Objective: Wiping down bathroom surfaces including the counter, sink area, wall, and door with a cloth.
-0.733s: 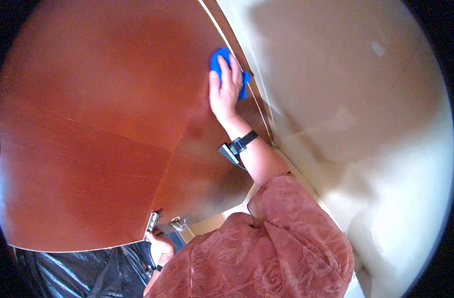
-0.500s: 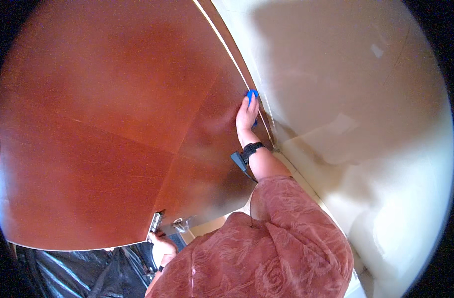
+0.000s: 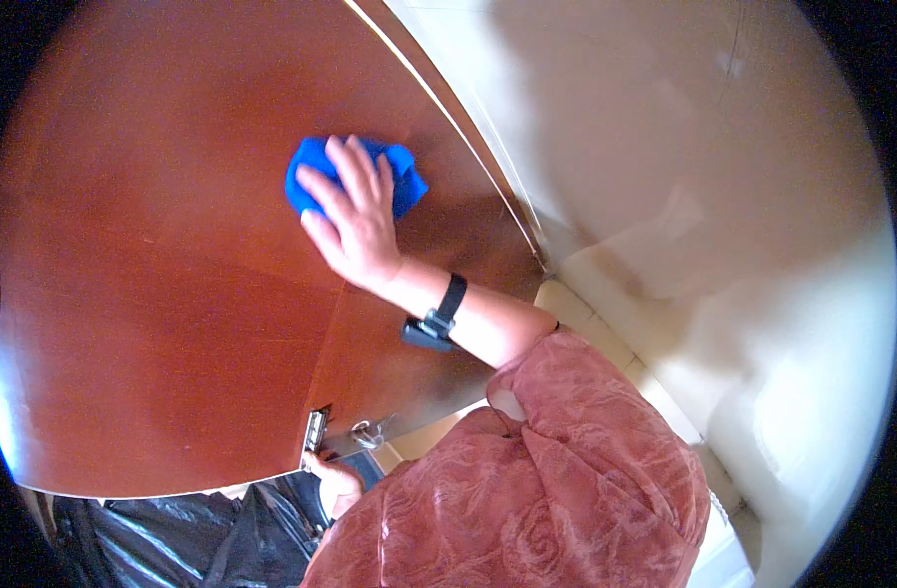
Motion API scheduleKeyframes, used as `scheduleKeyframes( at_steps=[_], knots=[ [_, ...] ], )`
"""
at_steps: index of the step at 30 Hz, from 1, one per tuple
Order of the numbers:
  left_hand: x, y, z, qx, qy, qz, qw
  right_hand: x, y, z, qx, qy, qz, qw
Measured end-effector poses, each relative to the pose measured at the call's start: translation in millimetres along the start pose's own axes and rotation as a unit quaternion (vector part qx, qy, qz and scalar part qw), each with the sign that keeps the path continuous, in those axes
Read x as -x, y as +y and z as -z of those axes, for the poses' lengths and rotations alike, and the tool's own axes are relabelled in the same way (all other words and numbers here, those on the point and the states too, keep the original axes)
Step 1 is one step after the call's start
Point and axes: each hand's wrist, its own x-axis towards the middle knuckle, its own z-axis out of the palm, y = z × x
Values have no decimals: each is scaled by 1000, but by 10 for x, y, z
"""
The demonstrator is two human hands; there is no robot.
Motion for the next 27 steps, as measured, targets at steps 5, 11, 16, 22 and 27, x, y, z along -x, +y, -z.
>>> scheduleKeyframes(
  at_steps=[5, 11, 16, 22, 27],
  knots=[
    [16, 71, 53, -44, -37, 14, 998, 1023, -305, 109, -61, -122, 89, 987],
    [-80, -120, 137, -9, -42, 8, 999, 529, 249, 61, 0, -44, 95, 994],
    [-63, -86, 134, -48, -46, -21, 998, 167, 933, 37, 79, 85, -45, 992],
    [24, 265, 20, -146, -34, 15, 989, 1267, 1786, 36, 75, 130, -298, 943],
    [67, 459, 51, -194, -57, 17, 979, 3044, 1648, -131, -2, 96, -540, 836]
  ],
)
